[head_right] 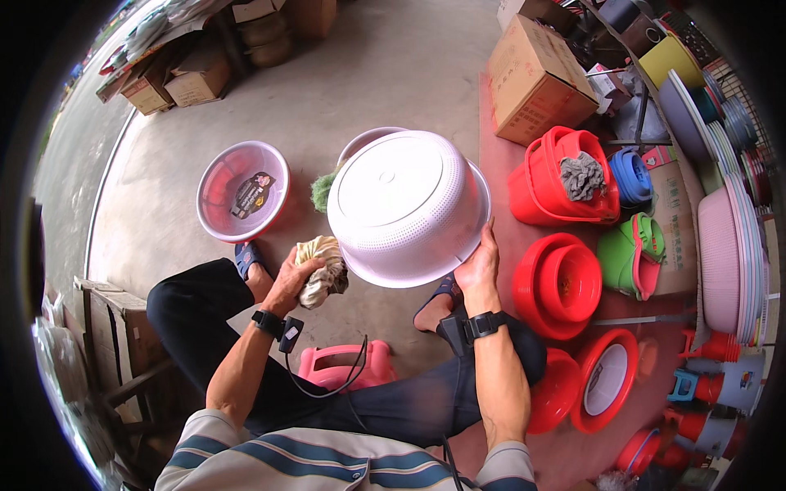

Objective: Wiping and cleaning various plastic bowls and strainers using a cloth while sitting among plastic household goods.

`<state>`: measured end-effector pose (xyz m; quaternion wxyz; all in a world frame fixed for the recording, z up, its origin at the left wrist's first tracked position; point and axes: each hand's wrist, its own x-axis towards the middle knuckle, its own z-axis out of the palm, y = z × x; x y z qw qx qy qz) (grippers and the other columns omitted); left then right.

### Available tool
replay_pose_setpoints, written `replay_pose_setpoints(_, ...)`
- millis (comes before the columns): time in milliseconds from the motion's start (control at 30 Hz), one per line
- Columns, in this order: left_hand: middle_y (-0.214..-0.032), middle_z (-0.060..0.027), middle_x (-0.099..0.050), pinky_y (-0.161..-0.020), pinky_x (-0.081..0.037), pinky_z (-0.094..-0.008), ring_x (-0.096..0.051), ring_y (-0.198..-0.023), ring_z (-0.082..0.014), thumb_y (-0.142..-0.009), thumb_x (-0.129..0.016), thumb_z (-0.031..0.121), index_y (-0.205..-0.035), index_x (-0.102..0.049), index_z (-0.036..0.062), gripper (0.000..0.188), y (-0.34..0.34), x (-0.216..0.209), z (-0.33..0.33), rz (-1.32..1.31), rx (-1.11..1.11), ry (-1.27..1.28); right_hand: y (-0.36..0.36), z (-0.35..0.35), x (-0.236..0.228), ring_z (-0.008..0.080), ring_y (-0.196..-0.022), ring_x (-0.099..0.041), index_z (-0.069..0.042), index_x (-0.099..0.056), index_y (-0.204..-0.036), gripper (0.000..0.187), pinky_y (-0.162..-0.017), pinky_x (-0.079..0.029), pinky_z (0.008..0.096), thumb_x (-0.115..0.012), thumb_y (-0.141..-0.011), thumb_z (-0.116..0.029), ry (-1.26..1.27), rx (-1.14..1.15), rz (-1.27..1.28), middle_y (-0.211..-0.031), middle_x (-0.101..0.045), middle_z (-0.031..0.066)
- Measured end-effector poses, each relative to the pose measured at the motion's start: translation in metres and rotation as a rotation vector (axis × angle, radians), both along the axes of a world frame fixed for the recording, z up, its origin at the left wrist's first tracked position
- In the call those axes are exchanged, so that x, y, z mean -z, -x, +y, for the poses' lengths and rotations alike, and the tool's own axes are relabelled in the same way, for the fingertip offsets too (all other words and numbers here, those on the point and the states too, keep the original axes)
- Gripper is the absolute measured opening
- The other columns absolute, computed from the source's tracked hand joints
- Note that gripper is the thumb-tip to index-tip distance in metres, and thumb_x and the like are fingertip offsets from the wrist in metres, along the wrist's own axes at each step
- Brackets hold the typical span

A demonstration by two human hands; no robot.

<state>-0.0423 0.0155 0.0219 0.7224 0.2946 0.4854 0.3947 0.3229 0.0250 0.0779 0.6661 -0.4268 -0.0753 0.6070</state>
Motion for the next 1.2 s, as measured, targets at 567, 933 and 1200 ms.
replay_pose_setpoints(567, -0.163, -0.0255, -0.029, -0.112, -0.033, -0.0670, -0.029, -0.148, -0.0515, -0.070, -0.090, 0.035, -0.154, -0.053, 0.0290, 0.091, -0.101, -0.064, -0.016, 0.951, 0.154, -1.228, 0.065, -0.009, -0.017, 0.0244, -0.131, -0.056, -0.003, -0.055, -0.147, 0.053, -0.112, -0.044, 0.0415, -0.051, -0.111, -0.040, 0.054, -0.049, -0.434, -0.143, -0.060, 0.0098)
replay_pose_setpoints(933, -0.140, -0.0240, -0.056, -0.105, -0.045, -0.0586, -0.052, -0.126, -0.0458, -0.080, -0.073, 0.039, -0.147, -0.059, 0.0218, 0.070, -0.065, -0.064, 0.084, 0.968, 0.178, -0.761, 0.071, -0.028, -0.009, 0.0102, -0.105, -0.061, 0.002, -0.071, -0.130, 0.044, -0.097, -0.045, 0.0261, -0.061, -0.108, -0.034, -0.058, -0.198, -0.572, -0.113, -0.073, 0.0038)
replay_pose_setpoints(1200, -0.123, -0.0156, -0.063, -0.083, -0.059, -0.0321, -0.067, -0.105, -0.0187, -0.094, -0.070, 0.026, -0.138, -0.051, -0.0050, 0.057, -0.004, -0.042, 0.109, 0.280, -0.209, -0.214, 0.073, -0.032, -0.019, 0.0097, -0.101, -0.064, 0.002, -0.072, -0.128, 0.042, -0.093, -0.047, 0.0256, -0.062, -0.108, -0.033, -0.053, -0.299, -0.583, -0.111, -0.075, 0.0039)
